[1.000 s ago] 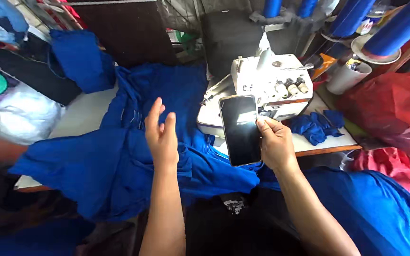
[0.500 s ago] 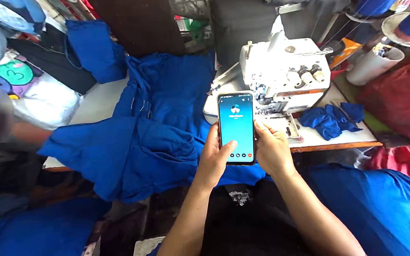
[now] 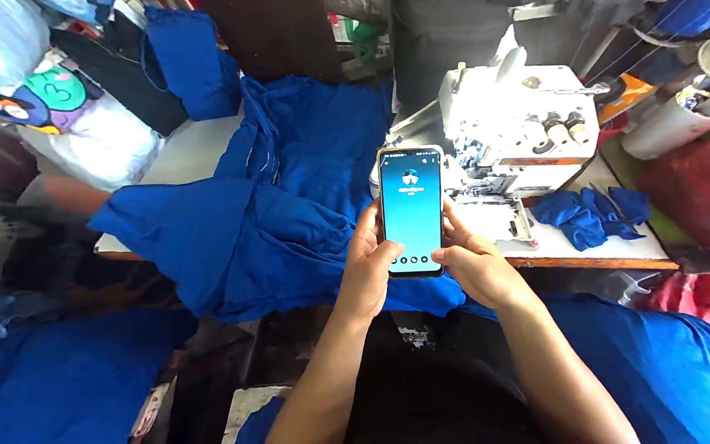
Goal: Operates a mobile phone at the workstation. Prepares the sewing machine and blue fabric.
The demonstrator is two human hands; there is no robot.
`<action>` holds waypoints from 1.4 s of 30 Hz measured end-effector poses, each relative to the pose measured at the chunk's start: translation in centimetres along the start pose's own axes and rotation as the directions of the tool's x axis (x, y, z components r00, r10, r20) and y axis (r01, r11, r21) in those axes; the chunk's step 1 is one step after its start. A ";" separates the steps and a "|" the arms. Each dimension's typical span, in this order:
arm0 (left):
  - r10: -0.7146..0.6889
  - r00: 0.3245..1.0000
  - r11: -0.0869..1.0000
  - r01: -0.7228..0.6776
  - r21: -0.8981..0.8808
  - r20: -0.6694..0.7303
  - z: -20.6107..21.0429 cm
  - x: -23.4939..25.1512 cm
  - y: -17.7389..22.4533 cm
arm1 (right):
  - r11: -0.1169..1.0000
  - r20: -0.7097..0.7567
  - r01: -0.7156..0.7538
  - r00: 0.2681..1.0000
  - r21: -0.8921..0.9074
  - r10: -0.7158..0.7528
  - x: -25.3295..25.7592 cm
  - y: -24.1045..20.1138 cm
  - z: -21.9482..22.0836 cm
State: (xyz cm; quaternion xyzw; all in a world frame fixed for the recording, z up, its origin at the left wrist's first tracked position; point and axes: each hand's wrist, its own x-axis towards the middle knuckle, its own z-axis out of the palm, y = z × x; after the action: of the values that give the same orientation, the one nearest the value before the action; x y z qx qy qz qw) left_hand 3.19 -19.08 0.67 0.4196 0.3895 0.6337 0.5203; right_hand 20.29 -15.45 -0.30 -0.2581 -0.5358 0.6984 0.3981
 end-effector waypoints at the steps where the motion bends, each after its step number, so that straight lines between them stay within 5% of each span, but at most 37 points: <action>1: 0.006 1.000 1.000 -0.006 -0.010 -0.012 -0.1 0.0 0.0 | 1.000 0.038 -0.027 0.999 -0.002 0.027 -0.1 -0.1 0.1; 4: 0.030 0.999 0.999 -0.032 -0.044 -0.034 -0.5 -0.1 0.1 | 0.997 0.115 -0.076 0.991 0.027 0.072 -0.3 -0.2 0.3; 16: 0.124 0.974 0.991 -0.113 -0.068 0.191 -1.9 -0.3 1.0 | 0.957 0.161 0.125 0.972 0.261 -0.171 -0.2 0.7 0.1; 28: 0.056 0.909 0.990 0.004 -0.141 0.414 -3.2 0.1 0.7 | 0.957 0.107 0.183 0.972 0.225 -0.211 -0.6 0.9 0.0; 42: 0.089 0.876 0.985 -0.007 -0.172 0.475 -3.1 -0.1 0.6 | 0.959 0.078 0.229 0.967 0.165 -0.244 -1.3 0.3 0.2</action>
State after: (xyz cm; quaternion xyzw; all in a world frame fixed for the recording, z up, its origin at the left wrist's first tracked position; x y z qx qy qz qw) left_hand 0.12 -19.42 0.16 0.5286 0.1839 0.5525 0.6176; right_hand 20.71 -16.68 -0.61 -0.1260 -0.5258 0.6972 0.4708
